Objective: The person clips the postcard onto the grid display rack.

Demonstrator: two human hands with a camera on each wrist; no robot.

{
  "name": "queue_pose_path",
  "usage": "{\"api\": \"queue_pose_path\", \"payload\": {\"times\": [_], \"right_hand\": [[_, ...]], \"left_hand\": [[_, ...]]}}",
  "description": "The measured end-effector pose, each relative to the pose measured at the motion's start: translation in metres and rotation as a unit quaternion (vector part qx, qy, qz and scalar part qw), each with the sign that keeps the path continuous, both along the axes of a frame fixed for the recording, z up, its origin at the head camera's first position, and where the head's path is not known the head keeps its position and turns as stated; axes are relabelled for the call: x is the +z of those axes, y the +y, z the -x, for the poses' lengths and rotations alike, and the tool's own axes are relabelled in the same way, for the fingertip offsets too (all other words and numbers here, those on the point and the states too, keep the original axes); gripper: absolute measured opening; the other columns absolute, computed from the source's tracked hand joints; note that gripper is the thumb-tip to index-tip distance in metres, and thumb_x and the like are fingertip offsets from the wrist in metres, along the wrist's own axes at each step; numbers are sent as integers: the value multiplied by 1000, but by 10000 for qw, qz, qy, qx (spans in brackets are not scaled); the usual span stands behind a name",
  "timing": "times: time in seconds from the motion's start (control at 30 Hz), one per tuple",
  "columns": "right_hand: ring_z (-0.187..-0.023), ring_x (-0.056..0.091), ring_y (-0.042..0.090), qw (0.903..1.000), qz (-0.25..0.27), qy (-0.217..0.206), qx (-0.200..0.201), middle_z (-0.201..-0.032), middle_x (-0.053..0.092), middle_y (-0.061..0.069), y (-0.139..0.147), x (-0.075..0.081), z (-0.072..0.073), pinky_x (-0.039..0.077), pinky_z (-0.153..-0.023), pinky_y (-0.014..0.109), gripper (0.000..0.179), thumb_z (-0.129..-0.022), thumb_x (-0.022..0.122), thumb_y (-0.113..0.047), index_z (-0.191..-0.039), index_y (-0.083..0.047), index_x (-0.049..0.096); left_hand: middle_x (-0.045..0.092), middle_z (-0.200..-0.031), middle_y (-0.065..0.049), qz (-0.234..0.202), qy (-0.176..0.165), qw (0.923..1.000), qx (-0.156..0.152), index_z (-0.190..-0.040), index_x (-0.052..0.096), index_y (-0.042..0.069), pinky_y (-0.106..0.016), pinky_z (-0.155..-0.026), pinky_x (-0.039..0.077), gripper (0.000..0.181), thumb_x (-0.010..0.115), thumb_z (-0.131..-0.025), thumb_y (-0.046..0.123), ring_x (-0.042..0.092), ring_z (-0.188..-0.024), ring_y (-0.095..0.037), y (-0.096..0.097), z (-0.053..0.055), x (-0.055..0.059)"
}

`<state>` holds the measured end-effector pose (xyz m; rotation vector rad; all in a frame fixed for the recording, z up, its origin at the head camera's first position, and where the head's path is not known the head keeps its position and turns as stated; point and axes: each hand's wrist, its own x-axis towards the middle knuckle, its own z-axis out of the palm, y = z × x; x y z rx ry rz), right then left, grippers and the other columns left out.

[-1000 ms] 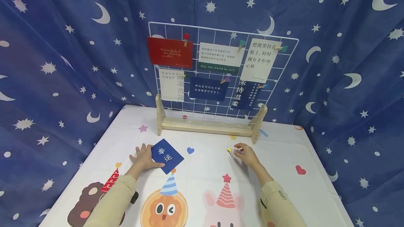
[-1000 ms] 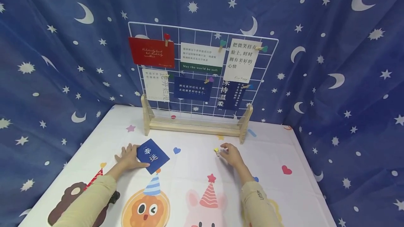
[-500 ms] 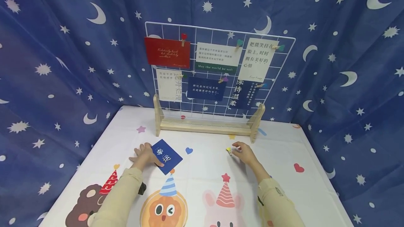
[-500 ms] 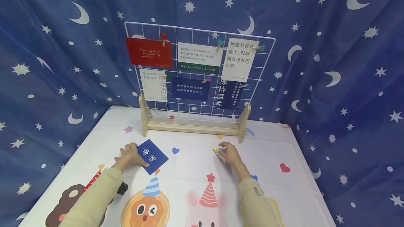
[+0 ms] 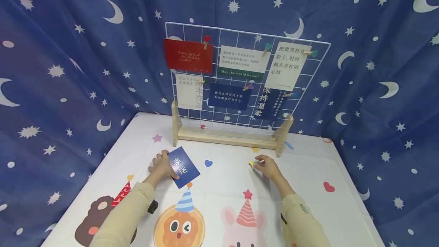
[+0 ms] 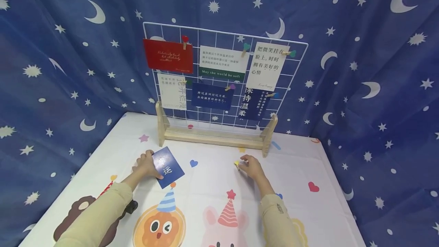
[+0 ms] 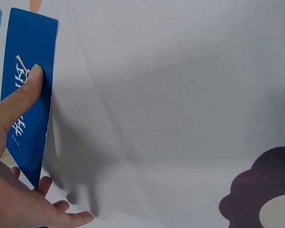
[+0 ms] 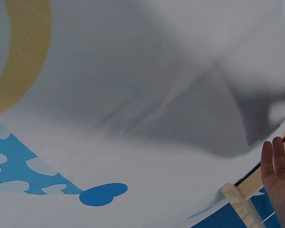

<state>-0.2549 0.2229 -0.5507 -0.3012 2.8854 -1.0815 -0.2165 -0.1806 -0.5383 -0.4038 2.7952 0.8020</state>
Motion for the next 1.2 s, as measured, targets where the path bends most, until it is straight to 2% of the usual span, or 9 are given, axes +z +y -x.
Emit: {"api": "queue_pose_path", "payload": {"times": [0.23, 0.53, 0.67, 0.77, 0.83, 0.9, 1.03, 1.13, 1.2], "right_hand": [[-95, 61, 38, 10000, -35, 30, 34, -109, 63, 25, 0, -8, -1, 49, -87, 50, 30, -83, 68, -7, -109, 6, 61], [-95, 61, 39, 9999, 33, 66, -126, -108, 63, 26, -2, -3, 1, 49, -88, 50, 30, -84, 66, -5, -111, 6, 59], [-94, 62, 38, 9998, 5, 101, -142, -107, 63, 26, -1, -3, 2, 50, -87, 50, 29, -85, 65, -6, -111, 6, 60], [-93, 63, 38, 9998, 12, 138, -119, -106, 63, 26, -2, -4, 2, 50, -86, 50, 29, -84, 65, -5, -110, 6, 60], [-92, 63, 38, 9999, 2, 122, -117, -105, 63, 26, -3, -5, 2, 50, -86, 49, 29, -84, 65, -5, -110, 6, 60], [-92, 63, 37, 9999, -27, 66, -151, -106, 63, 25, -4, -6, 0, 51, -85, 49, 29, -84, 65, -6, -110, 6, 60], [-92, 63, 35, 9995, -85, 3, -305, -106, 64, 23, -6, -7, -4, 51, -85, 48, 29, -84, 66, -6, -111, 5, 60], [-92, 63, 35, 9993, -66, 56, -364, -106, 64, 23, -6, -8, -5, 51, -85, 48, 28, -84, 66, -5, -110, 5, 61], [-91, 63, 35, 9993, -74, 123, -339, -105, 64, 23, -6, -8, -6, 52, -84, 47, 28, -84, 65, -4, -109, 6, 61]], "left_hand": [[33, -122, -34, -61, 221, 9995, -234, -130, 23, -2, -58, -90, 40, 106, 92, -50, 11, 35, -113, -48, 4, -9, -3], [32, -118, -35, -769, 652, 9914, -835, -129, 28, -8, -56, -96, 42, 97, 87, -54, 4, 47, -103, -47, 5, -17, -2], [30, -119, -37, -1112, 629, 9873, -948, -128, 29, -8, -58, -99, 40, 87, 82, -59, -1, 45, -108, -49, 5, -19, -1], [35, -118, -38, -1387, 679, 9836, -930, -125, 35, -6, -59, -100, 39, 75, 77, -62, -7, 46, -109, -49, 6, -19, 1], [43, -115, -38, -1630, 746, 9797, -901, -122, 40, -5, -55, -94, 44, 68, 74, -63, -10, 51, -102, -46, 8, -18, 2], [51, -110, -34, -1903, 805, 9746, -860, -120, 44, -3, -46, -84, 50, 65, 73, -63, -13, 57, -93, -40, 10, -17, 1], [55, -100, -29, -2312, 904, 9659, -740, -120, 45, -2, -27, -64, 47, 65, 72, -62, -17, 55, -82, -29, 17, -18, 0], [58, -96, -30, -2665, 907, 9582, -508, -122, 46, -2, -24, -60, 47, 67, 72, -62, -17, 57, -80, -29, 21, -16, -3], [61, -93, -30, -3044, 878, 9473, -473, -124, 44, -4, -27, -58, 51, 66, 72, -65, -15, 62, -76, -30, 22, -11, -11]]}}
